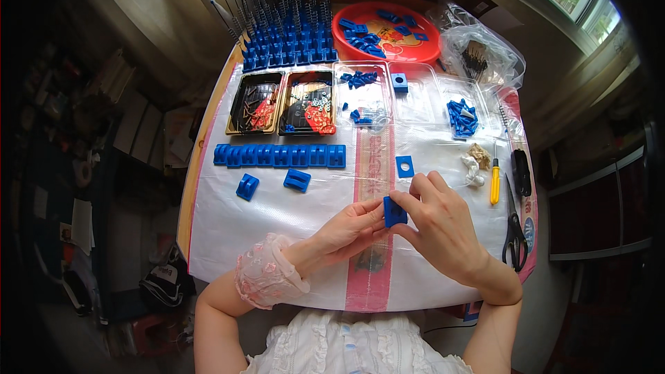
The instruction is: Assembling small blue plastic components by inserting metal pins and applying adhesive.
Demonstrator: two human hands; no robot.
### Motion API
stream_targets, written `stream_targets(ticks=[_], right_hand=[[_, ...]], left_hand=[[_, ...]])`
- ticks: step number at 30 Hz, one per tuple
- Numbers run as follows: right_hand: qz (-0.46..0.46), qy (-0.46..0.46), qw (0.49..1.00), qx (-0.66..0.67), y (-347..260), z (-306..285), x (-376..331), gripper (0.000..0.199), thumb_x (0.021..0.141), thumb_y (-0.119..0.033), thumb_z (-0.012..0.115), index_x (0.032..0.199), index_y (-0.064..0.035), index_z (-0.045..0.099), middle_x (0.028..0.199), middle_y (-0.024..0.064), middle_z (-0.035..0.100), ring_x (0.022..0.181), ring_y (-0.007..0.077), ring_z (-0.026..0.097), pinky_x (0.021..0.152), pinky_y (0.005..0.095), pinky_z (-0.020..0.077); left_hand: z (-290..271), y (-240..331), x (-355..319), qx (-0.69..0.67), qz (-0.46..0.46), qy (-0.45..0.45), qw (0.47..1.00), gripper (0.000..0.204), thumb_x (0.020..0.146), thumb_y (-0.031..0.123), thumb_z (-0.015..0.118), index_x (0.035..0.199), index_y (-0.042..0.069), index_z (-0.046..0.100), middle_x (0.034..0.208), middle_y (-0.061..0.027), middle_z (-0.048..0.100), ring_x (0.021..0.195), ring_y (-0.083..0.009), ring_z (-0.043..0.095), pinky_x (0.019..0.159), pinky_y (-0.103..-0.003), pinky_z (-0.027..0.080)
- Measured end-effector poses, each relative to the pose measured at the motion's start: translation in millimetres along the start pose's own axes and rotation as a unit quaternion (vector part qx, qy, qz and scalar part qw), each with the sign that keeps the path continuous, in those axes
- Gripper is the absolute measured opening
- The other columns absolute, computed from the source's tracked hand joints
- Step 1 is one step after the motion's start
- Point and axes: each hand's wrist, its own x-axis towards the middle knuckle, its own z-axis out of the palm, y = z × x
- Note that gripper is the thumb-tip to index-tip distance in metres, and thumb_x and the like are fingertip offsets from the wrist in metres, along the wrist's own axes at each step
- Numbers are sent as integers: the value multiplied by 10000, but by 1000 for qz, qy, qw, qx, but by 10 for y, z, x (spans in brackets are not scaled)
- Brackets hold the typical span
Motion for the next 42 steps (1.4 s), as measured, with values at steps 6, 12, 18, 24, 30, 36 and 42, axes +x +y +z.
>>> stream_targets(ticks=[6,12,18,24,30,36,42], right_hand=[[1,3,1000,0,-1,9,-2,356,648,-111,786,964,-31,642,901,104,528,900,258,537,731,362,487],[-1,0,1000,5,4,9,4,361,652,-104,781,978,-25,647,909,105,532,906,259,540,738,363,489],[-2,0,1000,8,-2,13,10,385,651,-105,782,1004,-19,654,915,106,535,910,260,542,744,363,493],[1,-4,1000,11,3,3,10,392,655,-117,786,1013,-20,657,919,105,537,910,260,543,748,363,494],[1,-8,1000,14,15,0,14,408,658,-130,792,1028,-26,653,911,100,536,910,259,542,750,362,491],[3,-16,1000,22,18,-24,20,419,673,-150,797,1043,-29,641,901,96,533,903,258,537,759,360,481],[-1,-21,1000,22,27,-22,22,413,685,-164,795,1041,-28,637,900,96,535,899,257,533,764,361,475]], left_hand=[[0,-8,8,-2,2,10,1000,369,1012,228,519,1328,39,507,1236,-47,591,1138,-106,570,984,-248,483],[-22,-20,13,0,8,4,1000,369,1011,226,521,1331,44,505,1239,-49,590,1137,-105,570,975,-250,490],[-25,-22,8,-7,7,8,1000,377,1010,222,522,1341,44,496,1249,-48,583,1140,-108,569,972,-250,494],[-9,-12,5,-7,7,6,1000,376,1008,217,526,1342,45,495,1249,-46,583,1140,-107,569,979,-254,491],[-20,-10,8,-7,4,12,1000,380,1006,215,531,1344,46,494,1255,-46,579,1144,-107,566,984,-255,487],[-6,-11,5,-10,4,6,1000,381,1009,218,527,1348,48,490,1234,-35,580,1120,-97,567,978,-248,477],[-7,-8,4,-10,3,5,1000,369,1012,229,525,1337,58,503,1201,-24,597,1074,-80,573,923,-235,481]])
